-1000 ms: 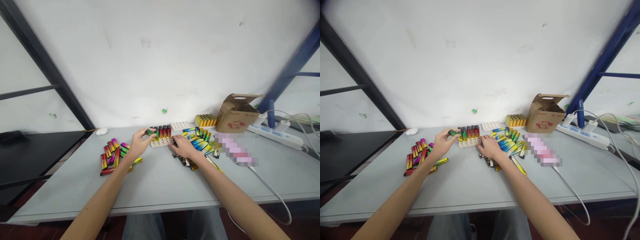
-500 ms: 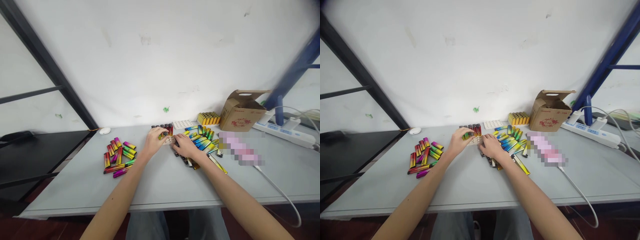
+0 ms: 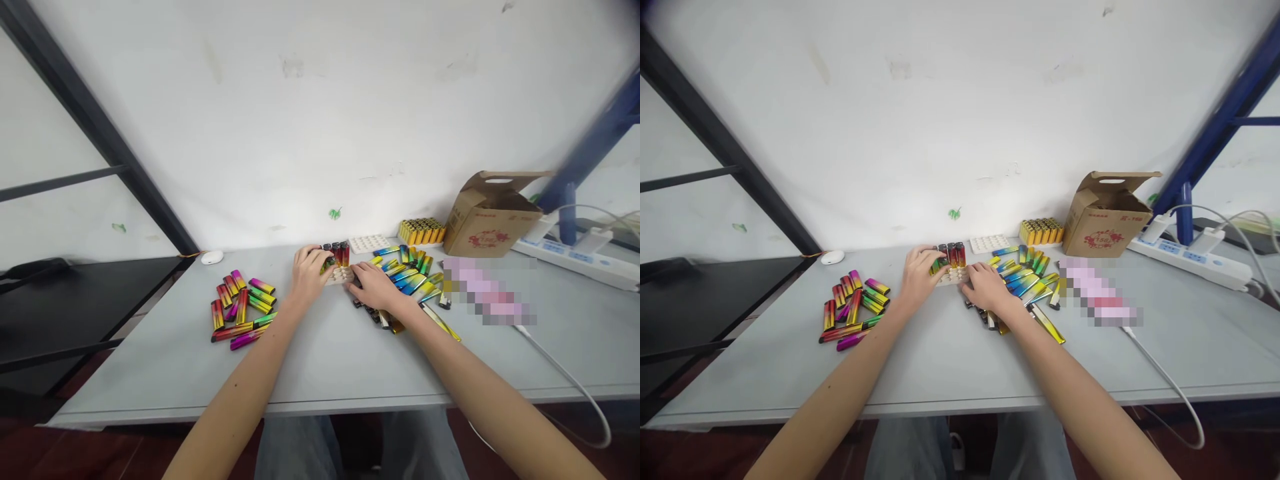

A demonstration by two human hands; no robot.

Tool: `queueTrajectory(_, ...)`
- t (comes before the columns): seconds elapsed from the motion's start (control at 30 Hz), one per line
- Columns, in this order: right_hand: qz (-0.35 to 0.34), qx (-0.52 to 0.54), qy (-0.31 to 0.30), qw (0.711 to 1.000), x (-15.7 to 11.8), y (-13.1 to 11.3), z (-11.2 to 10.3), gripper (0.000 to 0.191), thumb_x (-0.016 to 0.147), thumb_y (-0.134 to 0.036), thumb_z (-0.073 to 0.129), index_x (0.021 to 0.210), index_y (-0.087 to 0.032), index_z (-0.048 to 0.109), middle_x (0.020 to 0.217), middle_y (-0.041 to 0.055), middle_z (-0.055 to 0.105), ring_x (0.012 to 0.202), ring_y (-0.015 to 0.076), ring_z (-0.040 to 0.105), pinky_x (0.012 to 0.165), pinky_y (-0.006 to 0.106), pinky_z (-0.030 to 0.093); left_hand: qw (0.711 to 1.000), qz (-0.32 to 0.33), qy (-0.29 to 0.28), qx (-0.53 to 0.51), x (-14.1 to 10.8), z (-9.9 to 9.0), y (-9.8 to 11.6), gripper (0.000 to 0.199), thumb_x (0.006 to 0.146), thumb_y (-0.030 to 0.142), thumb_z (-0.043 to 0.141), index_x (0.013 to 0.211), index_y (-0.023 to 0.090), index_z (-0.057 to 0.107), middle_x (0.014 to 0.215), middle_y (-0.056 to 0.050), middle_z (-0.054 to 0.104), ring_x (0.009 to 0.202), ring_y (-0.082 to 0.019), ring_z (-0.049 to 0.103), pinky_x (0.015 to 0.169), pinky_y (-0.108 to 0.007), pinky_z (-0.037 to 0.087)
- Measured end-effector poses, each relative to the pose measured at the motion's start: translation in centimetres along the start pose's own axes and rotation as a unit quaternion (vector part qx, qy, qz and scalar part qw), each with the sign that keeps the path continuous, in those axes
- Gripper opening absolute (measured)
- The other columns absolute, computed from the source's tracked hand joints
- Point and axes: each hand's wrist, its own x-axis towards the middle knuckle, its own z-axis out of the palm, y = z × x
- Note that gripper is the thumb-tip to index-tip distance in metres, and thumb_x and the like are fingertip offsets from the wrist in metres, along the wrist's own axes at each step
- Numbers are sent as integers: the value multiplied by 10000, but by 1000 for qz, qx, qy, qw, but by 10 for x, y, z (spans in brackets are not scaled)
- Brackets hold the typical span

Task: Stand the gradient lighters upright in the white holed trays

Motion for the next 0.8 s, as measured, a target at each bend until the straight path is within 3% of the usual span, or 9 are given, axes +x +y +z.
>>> queueTrajectory(0.17,-1,1,-5,1000,0,-1,0,354,923,-384,475,1148,-122,552,1147,154,604,1142,284,501,977,366,350,999,-32,-2,35,0,0,-2,224,864,301,604,1059,213,672,1158,-110,597,1097,-252,509,947,-415,431)
queueTrajectory(0.33,2,11,5,1000,1,3,5,340,908,-379,496,1124,-125,560,1124,153,608,1125,282,506,970,373,365,996,-49,-37,60,1,-1,-2,346,908,227,492,1238,195,589,1298,-164,504,1220,-299,438,1009,-476,384)
queueTrajectory(0.4,0,29,28,999,4,5,4,327,897,-355,509,1122,-123,563,1124,157,611,1123,283,506,971,380,375,996,-63,-44,47,1,-4,-1,425,907,220,476,1331,187,496,1310,-173,486,1229,-299,437,1015,-485,380)
queueTrajectory(0.5,-8,126,117,985,5,0,-12,296,907,-316,486,1127,-137,573,1169,156,610,1153,276,499,1003,397,367,996,-79,-23,22,1,-15,-1,460,898,251,491,1351,187,442,1292,-155,494,1215,-283,456,1030,-463,382)
queueTrajectory(0.57,-25,263,174,949,-6,-16,-32,230,916,-340,479,1034,-189,608,1122,111,640,1114,254,535,1005,403,376,995,-95,0,16,-1,-27,-5,421,895,264,494,1307,177,470,1262,-143,511,1204,-273,466,1042,-446,379)
queueTrajectory(0.63,-44,447,190,873,-32,-44,-56,218,909,-417,509,951,-229,608,1038,75,655,1040,242,580,940,403,436,993,-113,12,14,-5,-38,-14,386,895,257,486,1271,169,488,1231,-137,528,1191,-266,477,1046,-435,381)
queueTrajectory(0.7,-103,606,156,774,-69,-76,-77,255,932,-490,431,914,-289,587,1002,46,645,1019,240,598,895,431,473,992,-123,9,14,-9,-48,-25,376,889,247,485,1258,170,492,1210,-132,545,1177,-264,489,1041,-433,389)
queueTrajectory(0.73,-140,643,123,743,-89,-92,-85,271,917,-530,421,891,-319,588,993,38,643,1017,248,603,906,456,475,992,-125,8,15,-11,-51,-32,374,881,243,493,1248,172,498,1196,-129,556,1164,-265,500,1037,-435,394)
queueTrajectory(0.8,-230,651,36,723,-124,-116,-98,271,816,-614,488,926,-395,603,987,42,648,1028,283,609,853,471,515,991,-131,15,13,-15,-56,-44,378,861,239,516,1232,164,508,1180,-128,569,1157,-264,513,1036,-431,399)
